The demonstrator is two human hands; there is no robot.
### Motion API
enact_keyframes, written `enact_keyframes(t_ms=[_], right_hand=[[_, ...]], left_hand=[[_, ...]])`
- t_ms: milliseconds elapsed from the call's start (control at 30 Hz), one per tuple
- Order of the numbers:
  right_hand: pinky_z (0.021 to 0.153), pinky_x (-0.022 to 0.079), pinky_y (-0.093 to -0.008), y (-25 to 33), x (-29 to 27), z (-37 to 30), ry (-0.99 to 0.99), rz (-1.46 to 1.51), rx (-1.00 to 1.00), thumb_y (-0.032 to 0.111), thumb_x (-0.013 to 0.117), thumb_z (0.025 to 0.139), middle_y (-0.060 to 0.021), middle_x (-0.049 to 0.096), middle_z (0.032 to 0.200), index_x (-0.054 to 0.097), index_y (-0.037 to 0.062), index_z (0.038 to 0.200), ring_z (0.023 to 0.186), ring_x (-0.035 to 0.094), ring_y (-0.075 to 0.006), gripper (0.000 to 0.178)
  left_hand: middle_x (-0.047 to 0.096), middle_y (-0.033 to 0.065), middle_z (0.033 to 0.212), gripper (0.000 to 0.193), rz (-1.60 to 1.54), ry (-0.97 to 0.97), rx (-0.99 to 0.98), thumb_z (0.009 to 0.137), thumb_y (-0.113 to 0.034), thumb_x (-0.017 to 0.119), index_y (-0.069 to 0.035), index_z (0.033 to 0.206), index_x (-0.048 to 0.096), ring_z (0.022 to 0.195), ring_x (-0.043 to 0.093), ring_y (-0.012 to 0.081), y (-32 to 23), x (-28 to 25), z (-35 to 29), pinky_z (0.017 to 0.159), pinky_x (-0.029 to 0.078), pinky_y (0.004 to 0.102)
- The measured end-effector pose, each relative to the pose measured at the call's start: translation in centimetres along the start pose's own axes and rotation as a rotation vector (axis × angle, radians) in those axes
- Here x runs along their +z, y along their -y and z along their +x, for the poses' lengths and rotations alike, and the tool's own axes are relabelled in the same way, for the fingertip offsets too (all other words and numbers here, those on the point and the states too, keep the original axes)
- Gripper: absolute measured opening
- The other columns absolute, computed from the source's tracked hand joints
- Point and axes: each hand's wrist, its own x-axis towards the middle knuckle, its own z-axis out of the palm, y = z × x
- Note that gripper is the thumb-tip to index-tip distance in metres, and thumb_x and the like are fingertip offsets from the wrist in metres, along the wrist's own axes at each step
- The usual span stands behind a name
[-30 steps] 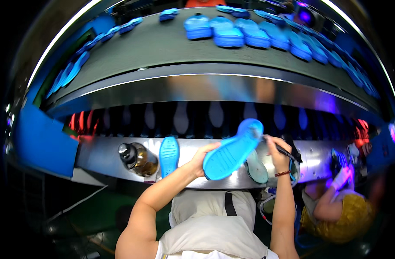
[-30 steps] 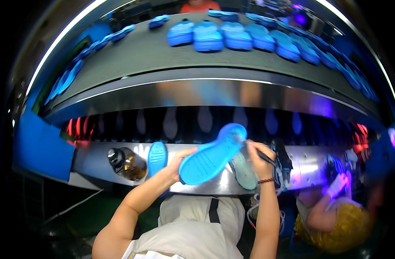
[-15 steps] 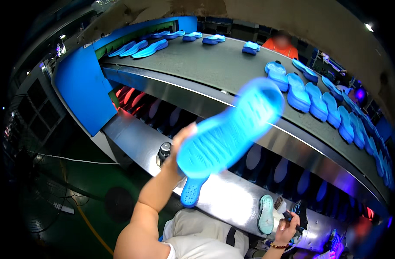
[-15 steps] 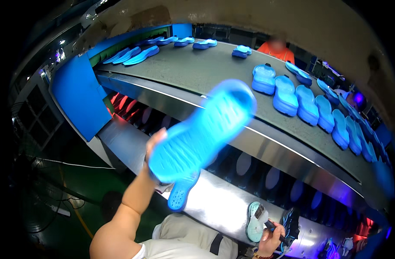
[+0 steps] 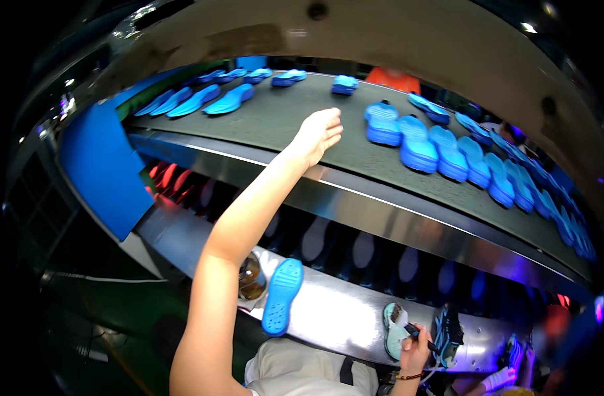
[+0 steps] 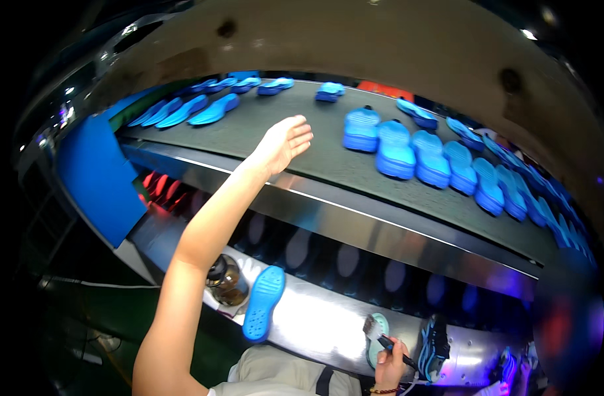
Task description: The person reaches for a blue shoe sole from a conveyor belt, holds it, and applies a liquid with a brush to the bottom and inner edges before placing it back on the belt.
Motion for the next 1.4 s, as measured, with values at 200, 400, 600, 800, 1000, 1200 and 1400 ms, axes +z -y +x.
enact_keyframes(t_ms=[200, 400, 600, 800, 1000, 1200, 1400], right_hand=[[0.043, 0.035, -0.0200, 0.6, 0.3, -0.4, -0.075, 0.064, 0.036, 0.017, 0.048, 0.090, -0.0145, 0.061, 0.084, 0.055, -0.0019, 0.090, 0.047, 0.045, -0.0114, 0.020], [0.045, 0.036, -0.0217, 1.0, -1.6, 0.5, -0.089, 0.047, 0.059, 0.017, 0.048, 0.089, -0.0135, 0.062, 0.086, 0.058, 0.0003, 0.090, 0.048, 0.045, -0.0117, 0.019], [0.046, 0.037, -0.0215, 0.8, -2.1, 1.1, -0.122, 0.114, 0.127, 0.014, 0.048, 0.088, -0.0154, 0.061, 0.089, 0.057, -0.0011, 0.089, 0.050, 0.046, -0.0132, 0.017], [0.047, 0.037, -0.0216, 1.0, -3.9, 1.5, -0.158, 0.155, 0.156, 0.014, 0.048, 0.089, -0.0161, 0.061, 0.088, 0.057, -0.0038, 0.089, 0.051, 0.046, -0.0126, 0.020], [0.048, 0.036, -0.0218, 0.7, -4.2, 1.6, -0.163, 0.148, 0.202, 0.015, 0.048, 0.089, -0.0137, 0.061, 0.083, 0.057, -0.0043, 0.091, 0.051, 0.046, -0.0118, 0.021], [0.048, 0.037, -0.0221, 0.6, -4.1, 1.3, -0.168, 0.103, 0.179, 0.014, 0.047, 0.089, -0.0134, 0.061, 0.083, 0.057, -0.0040, 0.090, 0.052, 0.047, -0.0119, 0.021], [0.047, 0.038, -0.0218, 0.6, -4.1, 0.8, -0.224, 0.099, 0.125, 0.015, 0.048, 0.088, -0.0097, 0.061, 0.082, 0.057, -0.0017, 0.090, 0.049, 0.047, -0.0119, 0.019]], left_hand=[[0.029, 0.0227, 0.135, 0.091, 1.342, 0.206, 0.354, 0.066, -0.063, 0.060, -0.005, 0.132, 0.033, 0.128, 0.023, 0.0342, 3.4, 7.9, 3.1, 0.103, 0.022, 0.0446], [0.035, 0.0225, 0.133, 0.107, 1.903, 0.312, 0.197, 0.054, -0.084, 0.042, -0.014, 0.135, 0.032, 0.127, 0.028, 0.0335, 4.0, 12.5, 4.1, 0.104, 0.008, 0.0539], [0.057, 0.0125, 0.113, 0.069, 1.650, 0.356, 0.159, 0.063, -0.060, 0.063, -0.017, 0.116, 0.052, 0.110, 0.049, 0.0308, 4.0, 9.6, 7.4, 0.092, 0.028, 0.0531], [0.061, 0.0110, 0.102, 0.035, 1.437, 0.483, 0.326, 0.067, -0.017, 0.064, -0.014, 0.102, 0.060, 0.103, 0.053, 0.0285, 5.1, 9.2, 8.4, 0.094, 0.031, 0.0401], [0.061, 0.0087, 0.105, 0.032, 1.405, 0.551, 0.375, 0.073, -0.009, 0.058, -0.017, 0.104, 0.060, 0.107, 0.051, 0.0283, 6.1, 12.4, 7.2, 0.097, 0.026, 0.0470], [0.057, 0.0090, 0.111, 0.034, 1.441, 0.672, 0.428, 0.077, -0.011, 0.054, -0.021, 0.110, 0.056, 0.111, 0.047, 0.0318, 9.0, 18.4, 7.1, 0.094, 0.017, 0.0648], [0.061, 0.0156, 0.097, 0.027, 1.455, 0.659, 0.409, 0.081, -0.029, 0.054, -0.012, 0.101, 0.062, 0.094, 0.057, 0.0326, 6.5, 17.0, 5.6, 0.085, 0.042, 0.0457]])
